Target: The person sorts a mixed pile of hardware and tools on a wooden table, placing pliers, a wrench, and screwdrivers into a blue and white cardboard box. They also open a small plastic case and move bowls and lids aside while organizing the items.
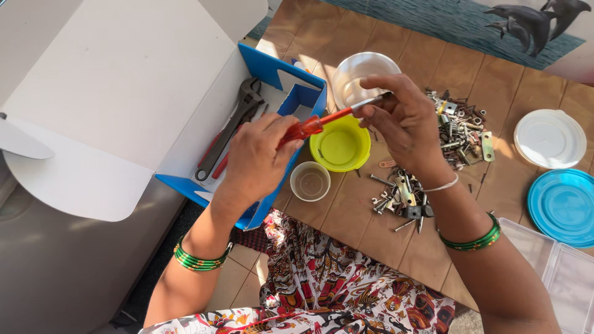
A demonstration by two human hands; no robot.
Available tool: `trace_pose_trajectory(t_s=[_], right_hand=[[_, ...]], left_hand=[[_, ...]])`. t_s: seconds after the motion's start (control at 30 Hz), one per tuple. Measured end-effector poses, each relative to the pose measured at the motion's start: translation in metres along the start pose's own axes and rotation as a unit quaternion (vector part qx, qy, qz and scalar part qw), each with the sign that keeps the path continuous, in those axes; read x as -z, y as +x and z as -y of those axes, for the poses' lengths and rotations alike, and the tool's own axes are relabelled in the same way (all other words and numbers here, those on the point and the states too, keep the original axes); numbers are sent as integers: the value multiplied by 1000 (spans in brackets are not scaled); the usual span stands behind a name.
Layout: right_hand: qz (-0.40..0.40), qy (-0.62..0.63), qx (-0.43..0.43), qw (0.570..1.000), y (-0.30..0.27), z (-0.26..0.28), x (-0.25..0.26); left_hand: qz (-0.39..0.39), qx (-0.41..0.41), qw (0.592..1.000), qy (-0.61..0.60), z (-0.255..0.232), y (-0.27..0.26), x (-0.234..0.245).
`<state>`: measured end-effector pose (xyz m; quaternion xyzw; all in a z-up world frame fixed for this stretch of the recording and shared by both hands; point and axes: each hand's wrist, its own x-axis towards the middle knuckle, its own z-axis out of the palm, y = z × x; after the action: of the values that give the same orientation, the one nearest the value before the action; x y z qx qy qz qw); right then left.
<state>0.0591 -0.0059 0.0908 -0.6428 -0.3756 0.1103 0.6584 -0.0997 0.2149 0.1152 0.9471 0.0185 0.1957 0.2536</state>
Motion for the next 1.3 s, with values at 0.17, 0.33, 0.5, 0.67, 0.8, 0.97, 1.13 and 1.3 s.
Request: trace_pose_trajectory(t_s=[0.17,0.33,0.5,0.67,0.8,0.97,1.13,1.3], right_hand=[[32,126,-51,990,40,-27,-67],[90,-30,-113,989,55,-35,-103],[154,-29,-1,988,60,-33,-129],[168,-49,-12,984,62,-30,-128],[151,-48,-40,987,64,-32,-124],[138,-44,-40,989,58,-31,-114],[83,-7,-57,995,39,-35,-80],[10,84,-125,989,-8,-44,-39]], left_hand=[[-24,131,991,20,61,-29,26],[7,197,972,127,117,-56,18],[98,276,940,177,141,-65,3],[162,274,932,174,134,-67,-7],[218,284,915,189,126,-59,-8],[208,331,904,174,108,-47,9],[25,306,951,33,66,-34,14],[-85,69,989,-99,9,-21,-15]])
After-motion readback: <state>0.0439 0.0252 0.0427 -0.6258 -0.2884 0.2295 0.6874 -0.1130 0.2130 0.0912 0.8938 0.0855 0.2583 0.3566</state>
